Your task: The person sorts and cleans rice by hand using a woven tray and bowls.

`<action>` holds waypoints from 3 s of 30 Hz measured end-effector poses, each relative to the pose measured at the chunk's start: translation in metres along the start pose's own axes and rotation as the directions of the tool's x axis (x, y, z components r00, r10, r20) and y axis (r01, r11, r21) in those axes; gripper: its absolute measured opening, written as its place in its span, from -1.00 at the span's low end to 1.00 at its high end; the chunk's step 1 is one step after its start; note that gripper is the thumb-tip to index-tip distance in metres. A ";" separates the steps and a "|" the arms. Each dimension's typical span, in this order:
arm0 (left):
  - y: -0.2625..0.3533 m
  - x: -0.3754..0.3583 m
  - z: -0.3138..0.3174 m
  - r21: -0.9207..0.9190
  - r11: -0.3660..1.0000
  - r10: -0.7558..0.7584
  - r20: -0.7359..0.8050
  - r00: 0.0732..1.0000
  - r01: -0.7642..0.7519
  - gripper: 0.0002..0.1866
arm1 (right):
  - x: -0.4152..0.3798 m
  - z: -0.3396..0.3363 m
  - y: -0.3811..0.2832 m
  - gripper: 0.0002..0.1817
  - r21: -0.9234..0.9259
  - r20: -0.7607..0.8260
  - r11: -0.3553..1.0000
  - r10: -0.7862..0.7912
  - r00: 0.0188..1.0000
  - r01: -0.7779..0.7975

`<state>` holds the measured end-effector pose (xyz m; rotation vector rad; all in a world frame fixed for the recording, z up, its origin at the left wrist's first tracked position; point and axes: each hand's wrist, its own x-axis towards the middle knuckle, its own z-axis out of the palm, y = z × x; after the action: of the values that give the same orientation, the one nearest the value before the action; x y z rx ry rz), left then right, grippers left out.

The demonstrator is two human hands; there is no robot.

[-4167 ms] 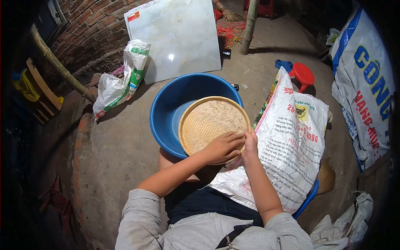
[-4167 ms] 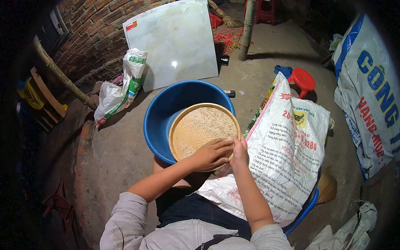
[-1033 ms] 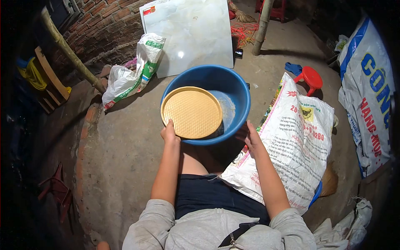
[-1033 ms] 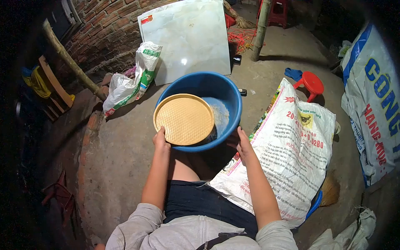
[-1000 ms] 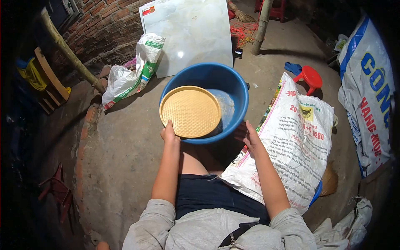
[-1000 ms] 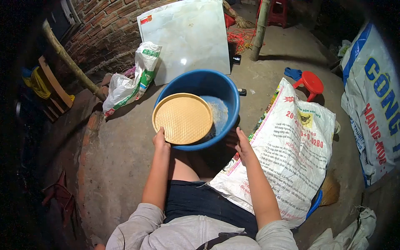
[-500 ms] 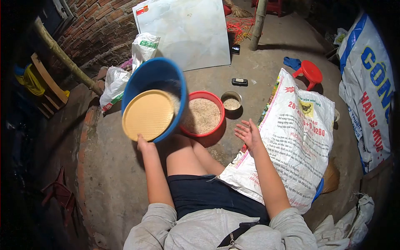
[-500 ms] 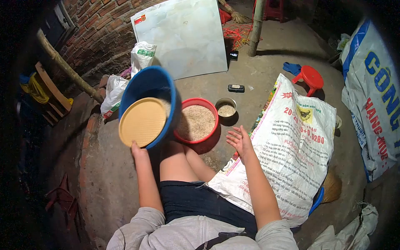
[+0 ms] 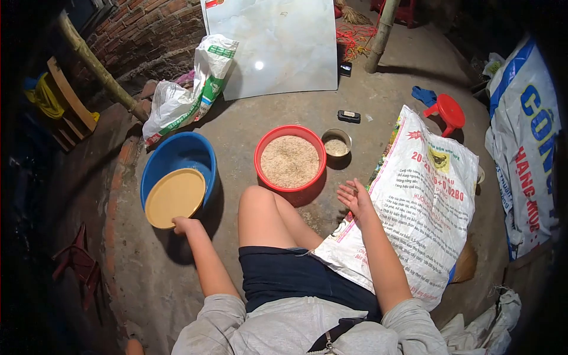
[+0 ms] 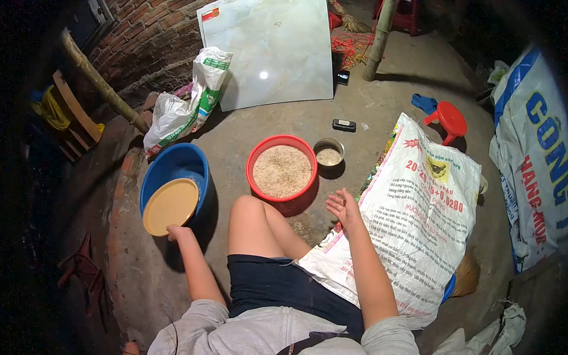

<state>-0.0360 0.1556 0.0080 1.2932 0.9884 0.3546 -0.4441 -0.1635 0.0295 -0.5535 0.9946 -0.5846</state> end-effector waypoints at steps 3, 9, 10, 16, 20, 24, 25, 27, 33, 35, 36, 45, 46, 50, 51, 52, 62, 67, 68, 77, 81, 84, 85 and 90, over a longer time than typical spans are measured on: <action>0.038 -0.018 -0.015 0.122 0.988 0.100 -0.022 0.995 -0.096 -0.46 | -0.001 -0.001 0.001 -0.49 0.016 -0.007 1.000 -0.003 1.000 0.003; 0.061 -0.078 0.002 -0.008 0.816 0.538 0.377 0.754 -0.578 -0.51 | 0.004 -0.004 0.003 -0.61 0.072 -0.101 0.997 0.042 0.994 -0.035; 0.063 -0.099 0.006 0.064 0.778 0.538 0.447 0.715 -0.625 -0.54 | 0.004 -0.005 0.003 -0.63 0.106 -0.117 0.994 0.047 0.992 -0.035; -0.002 -0.192 0.059 -0.276 0.496 0.646 0.750 0.138 -0.823 -0.81 | 0.006 -0.012 0.008 -0.68 0.137 -0.131 0.989 0.068 0.989 -0.050; -0.021 -0.238 0.071 -0.059 0.522 0.435 0.877 0.206 -0.851 -0.76 | 0.004 -0.016 0.009 -0.67 0.132 -0.114 0.990 0.055 0.992 -0.039; -0.042 -0.238 0.082 -0.011 0.493 0.312 0.935 0.165 -0.870 -0.70 | 0.001 -0.009 0.008 -0.68 0.053 -0.141 0.998 0.022 0.990 -0.015; -0.046 -0.236 0.082 -0.060 0.485 0.272 0.959 0.085 -0.872 -0.69 | -0.001 -0.007 0.007 -0.69 0.079 -0.161 0.997 0.023 0.987 -0.010; -0.045 -0.228 0.075 -0.093 0.482 0.244 0.969 0.032 -0.871 -0.66 | -0.009 0.000 0.001 -0.70 0.099 -0.183 0.995 0.015 0.983 0.003; -0.071 -0.183 0.103 -0.117 0.763 0.273 0.950 0.153 -0.635 -0.77 | -0.010 0.053 -0.025 -0.67 -0.122 -0.147 0.984 -0.146 0.978 0.128; -0.054 -0.179 0.108 -0.026 0.824 0.241 0.920 0.308 -0.566 -0.74 | 0.008 0.077 -0.031 -0.66 -0.246 -0.074 0.960 -0.154 0.985 0.132; -0.045 -0.177 0.110 -0.116 0.864 0.323 0.875 0.361 -0.491 -0.69 | 0.020 0.089 -0.032 -0.65 -0.351 0.005 0.924 -0.157 0.988 0.149; -0.069 -0.138 0.124 -0.154 0.973 0.231 0.723 0.651 -0.175 -0.62 | 0.160 0.159 0.054 -0.12 -0.729 0.643 -0.447 -0.185 0.743 0.519; -0.070 -0.139 0.126 -0.147 0.973 0.230 0.719 0.656 -0.180 -0.62 | 0.164 0.170 0.066 -0.12 -0.728 0.643 -0.442 -0.176 0.746 0.523; -0.075 -0.132 0.129 -0.129 0.991 0.104 0.706 0.701 -0.017 -0.61 | 0.163 0.197 0.114 -0.11 -0.838 0.451 -0.455 -0.263 0.853 0.303; -0.073 -0.133 0.129 -0.128 0.991 0.071 0.714 0.697 0.031 -0.60 | 0.167 0.191 0.126 -0.17 -0.821 0.512 -0.452 -0.312 0.800 0.349; -0.073 -0.131 0.129 -0.126 0.989 0.038 0.723 0.690 0.078 -0.59 | 0.170 0.184 0.136 -0.22 -0.802 0.566 -0.451 -0.361 0.742 0.392; -0.105 -0.132 0.132 0.035 0.980 -0.138 0.829 0.542 0.197 -0.59 | 0.194 0.167 0.114 -0.71 -0.868 0.496 -0.228 -0.353 0.793 0.441; -0.112 -0.143 0.131 0.154 0.975 -0.209 0.878 0.431 0.159 -0.59 | 0.202 0.125 0.094 -0.74 -0.758 -0.048 0.605 -0.426 0.903 0.245; -0.114 -0.144 0.130 0.156 0.974 -0.213 0.878 0.430 0.163 -0.59 | 0.180 0.146 0.074 -0.67 -0.503 -0.269 0.863 -0.209 0.940 0.048; -0.127 -0.149 0.127 0.290 0.912 -0.386 0.845 0.370 0.290 -0.60 | 0.152 0.178 0.029 -0.62 -0.256 -0.271 0.888 -0.445 0.854 0.381; -0.129 -0.145 0.128 0.291 0.930 -0.360 0.845 0.395 0.225 -0.61 | 0.138 0.198 0.015 -0.61 -0.210 -0.332 0.925 -0.373 0.866 0.318; -0.135 -0.146 0.128 0.328 0.936 -0.353 0.867 0.352 0.130 -0.62 | 0.127 0.213 0.018 -0.61 -0.357 -0.187 0.895 -0.348 0.919 0.266; -0.138 -0.147 0.126 0.347 0.935 -0.353 0.880 0.317 0.075 -0.62 | 0.129 0.216 0.019 -0.59 -0.511 -0.138 0.821 -0.371 0.918 0.255; -0.133 -0.157 0.122 0.406 0.908 -0.419 0.879 0.229 0.103 -0.64 | 0.131 0.226 0.021 -0.61 -0.800 0.334 0.407 -0.308 0.891 0.440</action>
<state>-0.0697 -0.0732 -0.0542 1.2152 0.1208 -0.8646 -0.1844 -0.2007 0.0344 -1.7712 0.9915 -0.3848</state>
